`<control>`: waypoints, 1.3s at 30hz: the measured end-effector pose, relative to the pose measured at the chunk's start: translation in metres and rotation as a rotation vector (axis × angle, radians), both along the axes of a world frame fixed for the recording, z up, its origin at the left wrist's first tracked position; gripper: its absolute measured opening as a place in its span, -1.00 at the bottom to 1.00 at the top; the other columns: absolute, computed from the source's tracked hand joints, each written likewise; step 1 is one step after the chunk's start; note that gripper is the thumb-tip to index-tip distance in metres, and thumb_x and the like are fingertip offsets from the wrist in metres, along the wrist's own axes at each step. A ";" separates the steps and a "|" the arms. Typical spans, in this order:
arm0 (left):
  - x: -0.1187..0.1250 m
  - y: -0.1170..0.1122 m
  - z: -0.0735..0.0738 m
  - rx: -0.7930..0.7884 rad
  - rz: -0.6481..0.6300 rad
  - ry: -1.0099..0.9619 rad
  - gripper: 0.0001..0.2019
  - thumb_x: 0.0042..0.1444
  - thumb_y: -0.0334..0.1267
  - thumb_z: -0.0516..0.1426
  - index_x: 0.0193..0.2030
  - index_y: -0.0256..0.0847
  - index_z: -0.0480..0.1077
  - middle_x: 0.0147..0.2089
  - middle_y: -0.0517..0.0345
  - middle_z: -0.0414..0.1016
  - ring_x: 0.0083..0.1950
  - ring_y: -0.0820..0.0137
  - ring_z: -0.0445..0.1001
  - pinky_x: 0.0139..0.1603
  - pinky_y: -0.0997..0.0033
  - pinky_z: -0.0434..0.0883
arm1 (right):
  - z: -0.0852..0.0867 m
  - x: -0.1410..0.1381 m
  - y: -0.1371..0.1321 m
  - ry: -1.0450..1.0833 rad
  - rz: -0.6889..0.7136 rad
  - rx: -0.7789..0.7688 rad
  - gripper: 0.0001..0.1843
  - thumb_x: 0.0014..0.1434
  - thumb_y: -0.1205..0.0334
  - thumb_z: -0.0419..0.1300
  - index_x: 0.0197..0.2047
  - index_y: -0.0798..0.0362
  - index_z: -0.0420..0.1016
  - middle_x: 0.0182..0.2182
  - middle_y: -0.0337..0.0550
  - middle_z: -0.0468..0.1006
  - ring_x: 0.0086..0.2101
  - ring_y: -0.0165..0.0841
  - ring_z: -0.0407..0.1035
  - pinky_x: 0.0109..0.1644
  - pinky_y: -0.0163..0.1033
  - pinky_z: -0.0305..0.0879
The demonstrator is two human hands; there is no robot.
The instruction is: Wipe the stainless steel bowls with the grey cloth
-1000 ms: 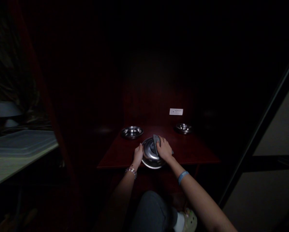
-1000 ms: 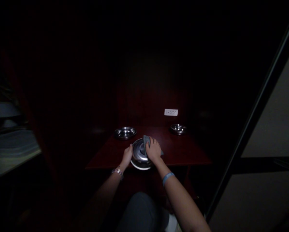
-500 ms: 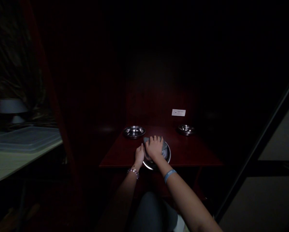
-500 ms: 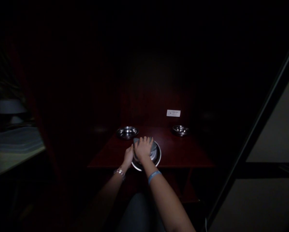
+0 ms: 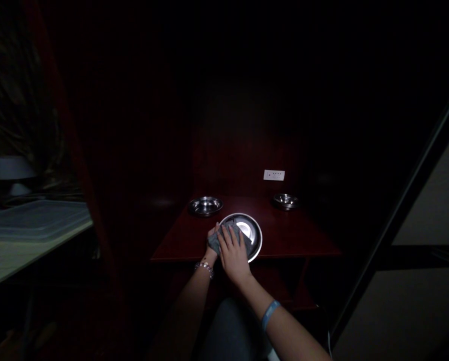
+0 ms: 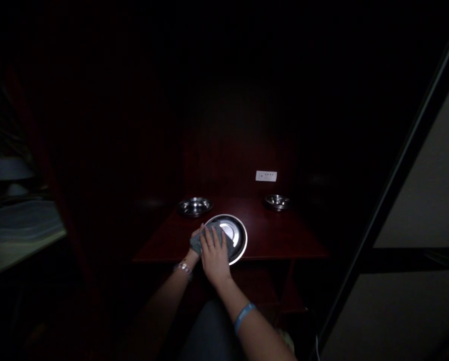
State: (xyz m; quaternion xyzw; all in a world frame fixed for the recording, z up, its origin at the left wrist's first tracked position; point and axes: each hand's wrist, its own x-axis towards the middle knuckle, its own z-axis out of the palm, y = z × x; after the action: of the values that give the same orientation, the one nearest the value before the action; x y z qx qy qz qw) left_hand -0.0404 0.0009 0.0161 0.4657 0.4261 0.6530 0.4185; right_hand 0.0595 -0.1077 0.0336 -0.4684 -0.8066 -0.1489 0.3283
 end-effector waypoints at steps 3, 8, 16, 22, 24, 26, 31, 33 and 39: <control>0.000 -0.004 0.003 -0.016 -0.018 0.024 -0.60 0.14 0.08 0.08 -0.57 -0.14 0.28 -0.53 0.07 0.43 -0.38 0.29 0.44 -0.30 0.32 0.38 | -0.031 0.021 -0.007 -0.071 0.035 0.074 -0.33 0.34 0.30 -0.03 0.46 -0.09 -0.08 0.42 -0.21 0.00 0.40 -0.17 -0.13 0.46 0.14 -0.21; 0.005 -0.010 0.003 0.040 -0.019 0.041 -0.52 0.11 0.21 0.04 -0.47 -0.22 0.38 -0.48 0.10 0.49 -0.41 0.35 0.42 -0.34 0.39 0.36 | -0.066 0.061 -0.003 -0.094 -0.048 0.226 -0.33 0.32 0.33 0.05 0.43 -0.19 0.01 0.40 -0.20 0.11 0.37 -0.17 -0.01 0.42 0.14 -0.06; 0.005 -0.003 -0.001 0.052 -0.008 0.044 -0.53 0.16 0.15 0.03 -0.45 -0.24 0.42 -0.43 0.06 0.54 -0.40 0.35 0.45 -0.31 0.39 0.37 | -0.057 0.094 0.009 0.232 -0.027 0.095 -0.32 0.37 0.12 -0.02 0.47 0.00 -0.13 0.46 -0.06 -0.13 0.41 -0.13 -0.20 0.39 0.09 0.06; 0.004 -0.005 -0.001 0.041 0.012 0.061 -0.53 0.18 0.13 0.03 -0.39 -0.28 0.47 -0.36 0.02 0.57 -0.34 0.34 0.46 -0.28 0.38 0.37 | -0.022 0.100 0.035 0.569 -0.011 -0.098 -0.38 0.41 0.02 -0.20 0.46 0.00 -0.07 0.40 -0.06 0.10 0.34 -0.27 0.07 0.36 -0.05 0.14; 0.003 -0.005 0.000 0.041 0.000 0.066 -0.52 0.16 0.15 0.03 -0.40 -0.27 0.46 -0.36 0.00 0.57 -0.33 0.33 0.46 -0.27 0.38 0.37 | -0.005 0.103 0.046 0.588 -0.023 -0.184 -0.42 0.40 -0.02 -0.17 0.41 -0.04 0.07 0.32 -0.10 0.27 0.27 -0.28 0.21 0.32 -0.08 0.19; 0.002 -0.006 0.000 0.040 -0.019 0.067 -0.51 0.15 0.16 0.03 -0.42 -0.27 0.45 -0.36 -0.01 0.57 -0.33 0.32 0.47 -0.26 0.38 0.37 | 0.013 0.102 0.057 0.549 -0.055 -0.264 -0.46 0.40 -0.03 -0.16 0.34 -0.08 0.20 0.25 -0.15 0.38 0.20 -0.28 0.31 0.26 -0.11 0.26; 0.002 -0.007 0.001 0.033 -0.041 0.059 -0.52 0.17 0.13 0.01 -0.39 -0.28 0.45 -0.35 -0.04 0.58 -0.32 0.31 0.49 -0.24 0.36 0.39 | 0.046 0.074 0.073 0.345 -0.308 -0.319 -0.52 0.41 0.01 -0.15 0.21 -0.01 0.36 0.08 -0.01 0.52 0.02 -0.20 0.46 0.09 -0.09 0.35; 0.003 -0.007 0.002 0.031 -0.014 0.086 -0.53 0.18 0.11 0.00 -0.40 -0.27 0.45 -0.35 -0.05 0.58 -0.32 0.30 0.49 -0.24 0.35 0.39 | 0.051 0.054 0.075 0.283 -0.419 -0.258 -0.53 0.41 0.05 -0.15 0.14 0.09 0.42 0.02 0.12 0.54 0.01 -0.15 0.45 0.11 -0.05 0.31; 0.002 -0.007 0.001 0.013 0.064 0.162 -0.61 0.19 -0.02 -0.02 -0.41 -0.25 0.46 -0.40 -0.04 0.58 -0.32 0.28 0.51 -0.25 0.32 0.42 | 0.046 0.008 0.067 0.136 -0.311 0.011 -0.57 0.38 0.13 -0.06 0.15 0.14 0.42 0.12 0.18 0.47 0.19 -0.06 0.25 0.32 0.17 0.00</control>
State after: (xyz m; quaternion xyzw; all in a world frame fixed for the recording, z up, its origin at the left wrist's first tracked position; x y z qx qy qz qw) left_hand -0.0386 -0.0063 0.0175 0.5058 0.4692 0.6288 0.3585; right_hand 0.0679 -0.0408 0.0801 -0.5948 -0.6996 -0.1701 0.3576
